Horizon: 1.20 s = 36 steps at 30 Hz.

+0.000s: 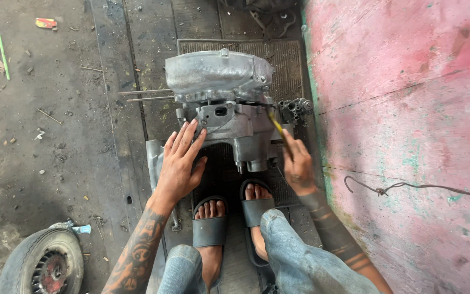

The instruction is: The person cleans a metal engine casing by scraping residue from its surface with a small tool and wiping the part by hand.

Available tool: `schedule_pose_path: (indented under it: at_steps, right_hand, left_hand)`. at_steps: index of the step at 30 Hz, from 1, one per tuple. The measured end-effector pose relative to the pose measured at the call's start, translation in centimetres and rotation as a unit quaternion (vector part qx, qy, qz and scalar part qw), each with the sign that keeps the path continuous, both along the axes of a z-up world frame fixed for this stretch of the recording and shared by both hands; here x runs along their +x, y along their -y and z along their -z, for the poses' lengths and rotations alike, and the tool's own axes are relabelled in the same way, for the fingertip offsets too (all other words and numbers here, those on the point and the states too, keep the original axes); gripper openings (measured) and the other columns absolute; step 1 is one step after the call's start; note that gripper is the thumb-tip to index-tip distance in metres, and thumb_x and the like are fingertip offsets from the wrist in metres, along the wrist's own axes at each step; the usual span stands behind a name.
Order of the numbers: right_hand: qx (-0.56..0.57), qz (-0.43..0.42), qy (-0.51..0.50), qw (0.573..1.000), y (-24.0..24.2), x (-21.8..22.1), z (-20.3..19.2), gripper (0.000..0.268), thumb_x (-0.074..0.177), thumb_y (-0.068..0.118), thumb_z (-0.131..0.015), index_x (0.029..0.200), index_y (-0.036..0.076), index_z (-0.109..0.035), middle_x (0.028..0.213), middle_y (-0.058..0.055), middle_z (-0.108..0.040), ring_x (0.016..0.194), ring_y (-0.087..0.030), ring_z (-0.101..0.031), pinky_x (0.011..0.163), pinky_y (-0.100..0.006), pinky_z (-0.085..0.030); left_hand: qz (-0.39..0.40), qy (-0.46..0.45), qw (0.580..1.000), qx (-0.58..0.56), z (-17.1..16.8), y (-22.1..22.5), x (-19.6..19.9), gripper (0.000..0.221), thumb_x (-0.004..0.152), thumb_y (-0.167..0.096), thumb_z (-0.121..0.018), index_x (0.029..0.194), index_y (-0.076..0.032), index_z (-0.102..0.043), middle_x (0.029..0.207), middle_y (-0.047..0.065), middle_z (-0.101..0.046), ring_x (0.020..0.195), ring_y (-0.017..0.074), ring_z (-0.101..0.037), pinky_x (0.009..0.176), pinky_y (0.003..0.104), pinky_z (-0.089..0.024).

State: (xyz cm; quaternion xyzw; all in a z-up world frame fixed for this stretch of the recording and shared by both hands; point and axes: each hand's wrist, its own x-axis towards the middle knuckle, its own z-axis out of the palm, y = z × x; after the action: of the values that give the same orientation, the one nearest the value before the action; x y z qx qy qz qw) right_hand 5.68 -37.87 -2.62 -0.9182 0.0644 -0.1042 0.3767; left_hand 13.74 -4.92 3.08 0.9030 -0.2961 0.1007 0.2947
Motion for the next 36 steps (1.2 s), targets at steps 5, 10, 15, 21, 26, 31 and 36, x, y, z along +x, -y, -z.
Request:
schedule_pose_path:
  at_steps: [5,10,15,21,26,31,36]
  right_hand:
    - [0.096,0.075,-0.060,0.991,-0.7,-2.5,-1.5,0.041,0.104,0.014,-0.050,0.145,0.010,-0.058,0.092,-0.021,-0.068,0.088,-0.039,-0.067,0.078,-0.052,-0.054]
    - [0.228,0.127,-0.085,0.962,-0.7,-1.0,-4.2,0.051,0.103,0.009,-0.042,0.154,0.010,-0.043,0.074,-0.005,-0.058,0.058,-0.013,-0.051,0.052,-0.024,-0.046]
    - [0.103,0.047,-0.115,0.987,-1.0,4.0,-2.2,0.054,0.099,0.005,-0.048,0.153,0.009,-0.047,0.087,-0.025,-0.071,0.083,-0.038,-0.071,0.078,-0.053,-0.055]
    - [0.191,0.069,-0.195,0.959,-3.4,0.2,-7.4,0.055,0.102,0.006,-0.045,0.157,0.008,-0.043,0.081,-0.018,-0.069,0.071,-0.027,-0.065,0.073,-0.042,-0.058]
    - [0.079,0.033,-0.189,0.978,-0.7,3.1,-4.0,0.054,0.100,0.007,-0.049,0.154,0.010,-0.047,0.107,-0.031,-0.070,0.106,-0.047,-0.068,0.089,-0.054,-0.055]
    - [-0.011,-0.011,-0.263,0.965,-1.9,0.1,-9.9,0.056,0.097,0.003,-0.047,0.153,0.004,-0.047,0.114,-0.036,-0.068,0.104,-0.048,-0.070,0.088,-0.053,-0.060]
    - [-0.025,-0.004,-0.195,0.981,-2.0,-0.6,-8.9,0.052,0.097,-0.001,-0.046,0.149,0.002,-0.047,0.122,-0.039,-0.064,0.113,-0.053,-0.063,0.092,-0.059,-0.055]
  left_hand:
    - [-0.001,0.001,1.000,-0.006,-0.1,0.0,0.3,0.075,0.081,-0.019,-0.078,0.152,-0.013,-0.053,0.164,0.014,-0.042,0.150,0.0325,-0.041,0.120,0.049,-0.030]
    - [0.001,0.001,1.000,0.010,-0.4,-0.2,0.7,0.075,0.081,-0.019,-0.078,0.152,-0.013,-0.054,0.164,0.013,-0.042,0.150,0.0316,-0.042,0.120,0.048,-0.030]
    - [-0.017,0.004,1.000,0.011,-0.5,0.1,0.3,0.076,0.081,-0.019,-0.079,0.153,-0.014,-0.053,0.164,0.013,-0.042,0.150,0.0315,-0.042,0.119,0.048,-0.031]
    - [-0.019,0.000,1.000,0.015,-0.7,-0.1,0.7,0.075,0.081,-0.019,-0.079,0.152,-0.014,-0.054,0.164,0.013,-0.042,0.149,0.0327,-0.043,0.118,0.048,-0.032]
    - [-0.025,0.009,0.999,0.024,-0.9,0.0,1.0,0.074,0.081,-0.019,-0.079,0.151,-0.014,-0.055,0.164,0.012,-0.043,0.148,0.0317,-0.044,0.117,0.048,-0.033]
    - [-0.042,-0.001,0.999,0.029,-1.4,0.3,1.0,0.075,0.081,-0.020,-0.078,0.153,-0.016,-0.054,0.165,0.011,-0.041,0.149,0.0302,-0.043,0.117,0.048,-0.031]
    - [-0.018,-0.007,0.999,0.049,-2.0,-0.2,1.0,0.076,0.083,-0.017,-0.077,0.155,-0.015,-0.052,0.167,0.011,-0.039,0.150,0.0306,-0.041,0.118,0.051,-0.029]
